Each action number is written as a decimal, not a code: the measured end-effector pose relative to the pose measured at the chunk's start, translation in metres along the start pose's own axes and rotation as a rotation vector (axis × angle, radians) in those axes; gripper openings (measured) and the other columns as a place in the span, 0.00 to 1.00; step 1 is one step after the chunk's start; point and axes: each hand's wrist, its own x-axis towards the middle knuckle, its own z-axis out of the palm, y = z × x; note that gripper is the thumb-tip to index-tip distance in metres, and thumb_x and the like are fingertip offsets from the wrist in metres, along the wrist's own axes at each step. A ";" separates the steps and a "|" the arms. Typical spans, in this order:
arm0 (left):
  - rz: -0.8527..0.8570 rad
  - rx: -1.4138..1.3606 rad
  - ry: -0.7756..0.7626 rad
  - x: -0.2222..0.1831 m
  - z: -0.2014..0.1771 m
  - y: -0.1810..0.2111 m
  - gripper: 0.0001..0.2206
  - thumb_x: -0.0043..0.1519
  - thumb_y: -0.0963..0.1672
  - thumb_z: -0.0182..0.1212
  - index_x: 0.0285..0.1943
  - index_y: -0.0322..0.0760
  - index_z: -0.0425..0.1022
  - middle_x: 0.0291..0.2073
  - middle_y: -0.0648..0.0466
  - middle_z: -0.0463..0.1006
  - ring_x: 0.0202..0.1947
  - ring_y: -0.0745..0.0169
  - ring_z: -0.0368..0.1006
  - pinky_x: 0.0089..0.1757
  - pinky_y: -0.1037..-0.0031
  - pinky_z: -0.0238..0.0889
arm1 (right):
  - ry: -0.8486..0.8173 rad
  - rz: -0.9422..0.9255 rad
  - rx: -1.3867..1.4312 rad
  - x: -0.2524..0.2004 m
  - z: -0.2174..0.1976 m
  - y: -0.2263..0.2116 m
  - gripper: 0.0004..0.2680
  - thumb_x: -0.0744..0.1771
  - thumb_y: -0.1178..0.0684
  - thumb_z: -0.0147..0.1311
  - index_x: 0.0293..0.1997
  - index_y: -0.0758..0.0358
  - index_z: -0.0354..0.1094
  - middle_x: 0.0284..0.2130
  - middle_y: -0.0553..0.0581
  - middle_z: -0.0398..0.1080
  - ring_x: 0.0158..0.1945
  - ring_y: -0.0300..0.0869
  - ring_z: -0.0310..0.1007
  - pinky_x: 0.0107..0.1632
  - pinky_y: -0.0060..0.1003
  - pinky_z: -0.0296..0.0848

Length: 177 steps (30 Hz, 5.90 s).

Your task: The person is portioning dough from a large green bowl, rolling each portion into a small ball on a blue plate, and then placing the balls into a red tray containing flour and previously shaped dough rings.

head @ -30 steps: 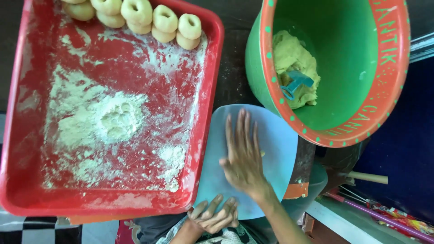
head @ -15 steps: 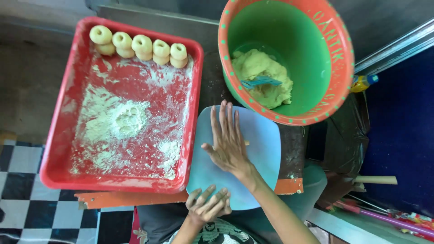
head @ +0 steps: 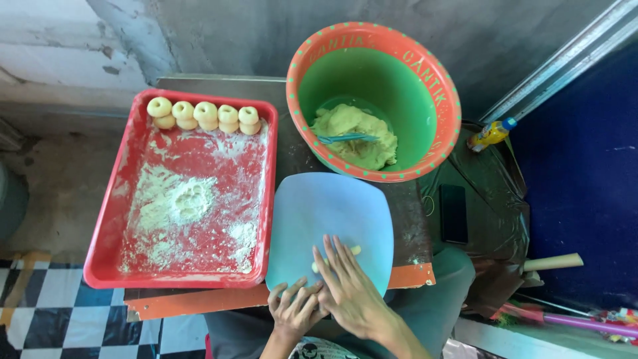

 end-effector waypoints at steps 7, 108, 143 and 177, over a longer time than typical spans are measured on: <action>-0.014 0.028 0.039 0.010 0.000 0.002 0.05 0.59 0.48 0.61 0.33 0.56 0.82 0.32 0.75 0.81 0.44 0.73 0.74 0.51 0.69 0.56 | -0.062 0.022 0.186 -0.041 -0.006 -0.009 0.31 0.72 0.32 0.22 0.76 0.74 0.38 0.75 0.79 0.36 0.79 0.67 0.30 0.73 0.62 0.33; 0.071 -0.091 -0.361 -0.006 -0.009 -0.030 0.21 0.67 0.65 0.59 0.52 0.58 0.77 0.52 0.71 0.72 0.55 0.74 0.68 0.51 0.75 0.55 | -0.012 0.107 -0.230 0.147 0.039 0.061 0.37 0.69 0.26 0.10 0.78 0.73 0.32 0.77 0.77 0.32 0.80 0.65 0.26 0.77 0.63 0.24; 0.012 -0.107 -0.317 0.003 -0.025 -0.008 0.12 0.55 0.51 0.68 0.45 0.55 0.75 0.47 0.72 0.77 0.59 0.72 0.67 0.58 0.63 0.48 | -0.052 0.047 -0.037 -0.010 0.007 -0.017 0.29 0.72 0.32 0.21 0.78 0.64 0.41 0.77 0.70 0.31 0.78 0.64 0.20 0.72 0.64 0.21; 0.025 -0.078 -0.253 -0.005 -0.007 -0.022 0.20 0.62 0.63 0.65 0.49 0.58 0.79 0.52 0.73 0.76 0.54 0.73 0.69 0.52 0.73 0.55 | 0.037 0.078 -0.251 0.183 0.041 0.079 0.35 0.67 0.23 0.00 0.80 0.57 0.19 0.78 0.65 0.16 0.81 0.57 0.14 0.80 0.57 0.16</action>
